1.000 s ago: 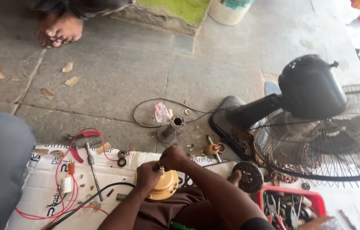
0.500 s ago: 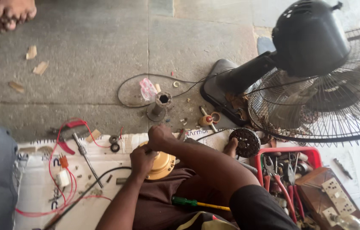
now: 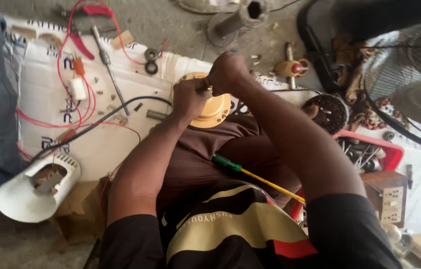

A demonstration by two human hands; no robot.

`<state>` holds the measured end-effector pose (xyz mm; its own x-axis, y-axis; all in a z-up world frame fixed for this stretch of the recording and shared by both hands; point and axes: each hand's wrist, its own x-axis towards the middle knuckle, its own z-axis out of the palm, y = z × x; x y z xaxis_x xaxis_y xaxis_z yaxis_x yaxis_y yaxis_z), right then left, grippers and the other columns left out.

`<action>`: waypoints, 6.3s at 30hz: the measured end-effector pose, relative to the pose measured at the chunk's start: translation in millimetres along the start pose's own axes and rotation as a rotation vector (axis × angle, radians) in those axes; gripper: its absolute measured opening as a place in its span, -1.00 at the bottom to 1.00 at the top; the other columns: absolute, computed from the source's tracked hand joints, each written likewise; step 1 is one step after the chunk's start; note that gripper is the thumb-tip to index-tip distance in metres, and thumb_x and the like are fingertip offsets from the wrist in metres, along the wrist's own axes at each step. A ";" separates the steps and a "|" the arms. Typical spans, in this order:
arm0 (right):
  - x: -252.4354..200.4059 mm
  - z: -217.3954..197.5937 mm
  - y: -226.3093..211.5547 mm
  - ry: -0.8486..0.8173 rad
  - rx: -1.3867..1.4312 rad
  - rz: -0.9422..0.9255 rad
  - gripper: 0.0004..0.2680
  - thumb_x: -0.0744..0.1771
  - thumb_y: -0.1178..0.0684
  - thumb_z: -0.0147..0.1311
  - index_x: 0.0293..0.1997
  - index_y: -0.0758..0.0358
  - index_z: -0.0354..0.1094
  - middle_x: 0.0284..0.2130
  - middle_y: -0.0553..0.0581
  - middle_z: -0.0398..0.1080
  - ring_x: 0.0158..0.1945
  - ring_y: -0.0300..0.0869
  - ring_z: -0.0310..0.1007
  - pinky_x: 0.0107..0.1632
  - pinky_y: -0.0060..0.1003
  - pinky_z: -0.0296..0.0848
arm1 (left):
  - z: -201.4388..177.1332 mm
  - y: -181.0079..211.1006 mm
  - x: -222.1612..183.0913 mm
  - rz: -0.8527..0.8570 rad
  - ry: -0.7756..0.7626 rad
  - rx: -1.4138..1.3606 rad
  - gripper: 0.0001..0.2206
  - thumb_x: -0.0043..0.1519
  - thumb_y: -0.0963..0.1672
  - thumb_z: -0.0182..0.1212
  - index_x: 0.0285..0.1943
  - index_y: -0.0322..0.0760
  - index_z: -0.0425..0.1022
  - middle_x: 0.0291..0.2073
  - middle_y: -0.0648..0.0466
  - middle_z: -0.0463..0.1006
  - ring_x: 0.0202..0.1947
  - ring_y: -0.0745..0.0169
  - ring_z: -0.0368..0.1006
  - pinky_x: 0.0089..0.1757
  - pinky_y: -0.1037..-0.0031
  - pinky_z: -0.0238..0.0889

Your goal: The person disassembles a small electric motor, likely from a fan, by removing the outer casing and using a hammer to separate components. They then use pliers and a screwdriver to adjust the internal copper windings and shaft.

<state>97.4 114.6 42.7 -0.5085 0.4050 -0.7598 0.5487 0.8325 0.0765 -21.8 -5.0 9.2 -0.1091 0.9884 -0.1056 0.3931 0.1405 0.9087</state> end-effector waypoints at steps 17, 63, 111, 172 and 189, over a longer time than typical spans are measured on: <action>-43.1 -44.0 3.1 0.017 1.036 0.406 -0.83 0.29 0.07 0.25 -0.37 0.43 0.54 -0.45 0.24 0.61 -0.44 -0.15 0.60 -0.30 -0.27 0.56 | -11.0 3.9 -7.9 -0.143 -0.021 -0.412 -0.80 0.27 -0.30 0.19 0.03 -0.40 0.62 -0.14 -0.02 0.71 -0.12 0.27 0.64 -0.04 0.47 0.47; -99.0 160.0 -26.1 0.013 0.676 0.526 -0.79 0.33 0.02 0.17 0.01 0.24 0.43 -0.16 0.23 0.53 -0.03 0.02 0.51 0.08 0.04 0.39 | -20.2 26.3 22.6 -0.481 -0.105 -0.530 -0.78 0.17 -0.12 0.47 -0.45 -0.38 0.63 -0.61 0.09 0.61 -0.64 0.46 0.46 -0.51 0.55 0.38; -142.0 58.2 -77.5 0.983 1.334 0.302 -0.82 0.37 0.23 0.18 0.09 0.29 0.53 -0.19 0.17 0.53 -0.21 -0.25 0.55 -0.19 -0.39 0.52 | -17.0 24.5 19.9 -0.451 -0.118 -0.649 -0.76 0.20 -0.17 0.40 -0.08 -0.51 0.52 -0.31 -0.09 0.68 -0.31 0.17 0.74 -0.18 0.42 0.60; -68.3 -24.5 16.0 -0.035 2.091 0.464 -0.87 0.28 0.22 0.24 -0.22 0.53 0.50 -0.44 0.25 0.57 -0.44 -0.10 0.63 -0.31 -0.21 0.72 | -10.9 40.0 -14.0 -0.217 0.024 -0.210 -0.79 0.23 -0.13 0.36 -0.01 -0.32 0.66 -0.27 -0.10 0.70 -0.29 0.20 0.69 -0.22 0.43 0.44; -34.4 -25.8 24.3 -0.268 1.132 0.353 -0.72 0.38 -0.14 0.19 -0.28 0.33 0.57 -0.37 0.19 0.55 -0.48 -0.17 0.53 -0.38 -0.26 0.53 | -20.0 51.9 2.8 -0.334 -0.022 -0.013 -0.81 0.21 -0.10 0.40 -0.04 -0.21 0.72 -0.38 -0.14 0.66 -0.41 0.08 0.62 -0.27 0.37 0.38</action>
<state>111.1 130.7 87.4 -0.1342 0.3404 -0.9306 0.9663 -0.1633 -0.1991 -19.9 3.9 64.1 -0.2099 0.8890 -0.4069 0.3276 0.4561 0.8275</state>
